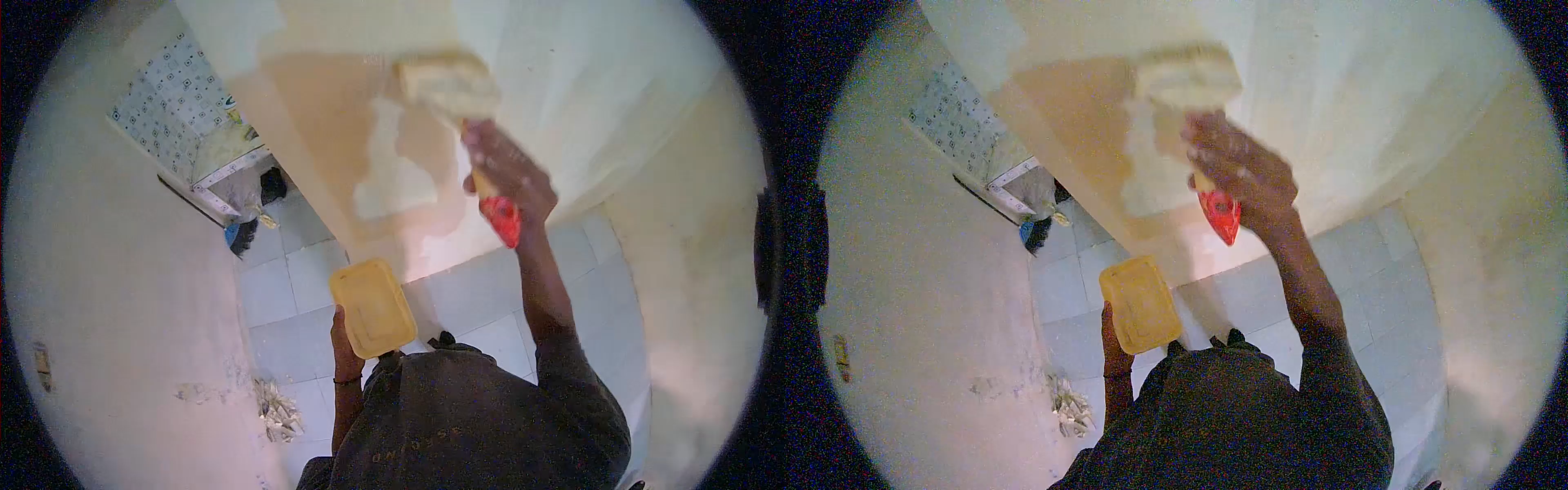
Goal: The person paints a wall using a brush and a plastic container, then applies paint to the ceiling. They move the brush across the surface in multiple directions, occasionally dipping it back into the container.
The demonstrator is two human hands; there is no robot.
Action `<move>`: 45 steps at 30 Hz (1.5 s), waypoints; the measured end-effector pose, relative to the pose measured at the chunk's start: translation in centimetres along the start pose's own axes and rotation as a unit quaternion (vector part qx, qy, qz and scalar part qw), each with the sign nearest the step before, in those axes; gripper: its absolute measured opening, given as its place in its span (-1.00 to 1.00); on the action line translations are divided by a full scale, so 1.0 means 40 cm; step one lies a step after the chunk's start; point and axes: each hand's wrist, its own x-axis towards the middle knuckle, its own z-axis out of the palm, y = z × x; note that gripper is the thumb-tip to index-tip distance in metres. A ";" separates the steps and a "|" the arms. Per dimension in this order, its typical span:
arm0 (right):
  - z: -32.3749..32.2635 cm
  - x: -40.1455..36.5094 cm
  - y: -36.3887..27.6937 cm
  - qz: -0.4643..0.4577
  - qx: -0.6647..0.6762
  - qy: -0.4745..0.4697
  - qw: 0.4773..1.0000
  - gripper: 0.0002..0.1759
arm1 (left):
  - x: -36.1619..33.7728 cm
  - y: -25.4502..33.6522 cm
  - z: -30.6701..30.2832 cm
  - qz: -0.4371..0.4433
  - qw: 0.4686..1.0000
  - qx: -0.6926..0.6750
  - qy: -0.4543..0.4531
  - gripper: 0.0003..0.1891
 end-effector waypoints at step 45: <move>0.078 0.262 0.078 -0.180 -0.001 -0.133 0.975 -0.65 | 0.052 0.104 0.236 -0.005 0.998 -0.049 0.040 -0.49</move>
